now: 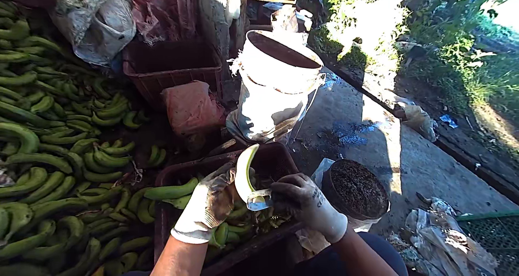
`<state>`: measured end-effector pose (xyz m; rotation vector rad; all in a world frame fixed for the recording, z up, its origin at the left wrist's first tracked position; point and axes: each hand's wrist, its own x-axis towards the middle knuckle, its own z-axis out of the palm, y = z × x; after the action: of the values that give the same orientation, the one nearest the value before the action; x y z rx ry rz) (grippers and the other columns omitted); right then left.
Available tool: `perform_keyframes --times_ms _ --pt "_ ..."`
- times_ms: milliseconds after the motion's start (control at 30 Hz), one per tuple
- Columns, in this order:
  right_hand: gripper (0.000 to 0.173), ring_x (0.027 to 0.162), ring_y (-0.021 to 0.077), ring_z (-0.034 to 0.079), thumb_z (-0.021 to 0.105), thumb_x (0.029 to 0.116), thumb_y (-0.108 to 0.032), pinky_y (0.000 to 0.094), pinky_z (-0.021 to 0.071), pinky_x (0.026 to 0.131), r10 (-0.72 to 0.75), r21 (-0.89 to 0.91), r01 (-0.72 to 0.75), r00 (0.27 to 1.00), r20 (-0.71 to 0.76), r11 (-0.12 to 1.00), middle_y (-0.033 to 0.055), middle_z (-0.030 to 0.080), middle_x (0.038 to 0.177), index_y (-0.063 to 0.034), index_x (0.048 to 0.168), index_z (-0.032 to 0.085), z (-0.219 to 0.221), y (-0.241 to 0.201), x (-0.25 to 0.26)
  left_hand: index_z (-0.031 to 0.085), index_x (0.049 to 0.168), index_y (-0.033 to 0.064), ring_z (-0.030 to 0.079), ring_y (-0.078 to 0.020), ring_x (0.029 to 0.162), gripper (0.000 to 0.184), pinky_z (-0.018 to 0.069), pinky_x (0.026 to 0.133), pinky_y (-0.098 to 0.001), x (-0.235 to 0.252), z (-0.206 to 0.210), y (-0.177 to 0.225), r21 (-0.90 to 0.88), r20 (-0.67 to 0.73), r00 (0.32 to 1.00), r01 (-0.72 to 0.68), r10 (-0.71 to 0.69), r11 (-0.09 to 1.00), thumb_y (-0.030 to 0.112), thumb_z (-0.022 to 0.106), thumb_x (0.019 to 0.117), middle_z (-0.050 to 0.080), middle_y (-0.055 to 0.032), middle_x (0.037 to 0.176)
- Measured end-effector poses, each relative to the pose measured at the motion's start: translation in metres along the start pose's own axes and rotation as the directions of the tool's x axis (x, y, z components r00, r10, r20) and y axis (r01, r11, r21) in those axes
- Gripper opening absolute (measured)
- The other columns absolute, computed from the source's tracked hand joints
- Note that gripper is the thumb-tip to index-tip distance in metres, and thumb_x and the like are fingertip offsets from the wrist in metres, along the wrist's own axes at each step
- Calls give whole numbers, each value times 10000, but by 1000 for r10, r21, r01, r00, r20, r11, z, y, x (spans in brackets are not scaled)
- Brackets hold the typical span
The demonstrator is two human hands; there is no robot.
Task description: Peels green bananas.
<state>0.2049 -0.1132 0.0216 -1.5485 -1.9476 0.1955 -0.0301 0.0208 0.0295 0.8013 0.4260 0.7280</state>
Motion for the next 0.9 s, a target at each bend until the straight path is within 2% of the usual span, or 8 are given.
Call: perform_keyframes --times_ms 133,233,367,433,533,667,800,900 --pt "360 1153 195 630 751 920 -426 444 521 1000 21 -7 -22 994 -105 1000 10 697 1204 -277 1247 728 18 0 6 568 1372 28 687 -196 910 395 598 808 -359 1 9 -9 73 113 993 19 -27 997 154 406 1035 687 -146 1079" --pt "383 1119 219 650 747 926 -392 443 546 970 203 96 -184 948 -245 978 70 699 1202 -193 1253 737 28 4 15 579 1361 15 679 -206 993 373 583 877 -374 3 9 -13 91 110 994 11 -21 996 141 430 1043 681 -153 1145" --pt "450 1159 177 643 671 967 -425 405 539 1017 602 288 -543 776 -186 789 83 679 1242 -141 1316 688 10 35 24 591 1352 13 682 -201 908 380 596 816 -357 1 9 -14 68 139 990 13 -22 998 154 450 1028 684 -154 1085" --pt "481 1196 171 631 644 980 -448 400 514 1054 695 344 -619 698 -172 706 86 672 1281 -135 1344 664 0 52 22 567 1382 14 684 -218 919 394 595 825 -369 0 9 -9 56 131 991 -2 -5 998 154 437 1037 681 -166 1097" --pt "492 1102 129 666 669 967 -453 344 563 965 637 425 -511 732 -240 747 69 693 1225 -108 1318 668 -8 35 19 521 1423 12 684 -251 1015 408 591 884 -417 1 16 -6 108 19 998 -55 53 993 113 454 1033 666 -178 1191" --pt "435 1078 143 660 746 924 -356 354 589 921 373 271 -317 908 -189 909 71 682 1202 -116 1285 714 1 -12 13 591 1405 78 684 -235 1071 389 593 899 -402 2 21 -12 354 -68 990 -90 121 931 133 517 1027 677 -126 1263" --pt "547 1163 242 641 627 956 -534 486 531 1011 631 25 -631 776 -7 775 112 661 1267 -154 1348 668 8 4 16 578 1398 48 688 -238 1054 403 594 881 -395 2 16 -10 303 -144 976 -115 165 946 125 531 1005 677 -139 1251" --pt "657 1118 176 658 762 869 -519 412 556 986 568 186 -541 807 -161 820 81 680 1248 -121 1378 642 2 -3 18 581 1401 57 690 -246 1044 393 600 875 -402 3 14 -5 289 -143 968 -158 206 944 108 548 1013 675 -141 1249"
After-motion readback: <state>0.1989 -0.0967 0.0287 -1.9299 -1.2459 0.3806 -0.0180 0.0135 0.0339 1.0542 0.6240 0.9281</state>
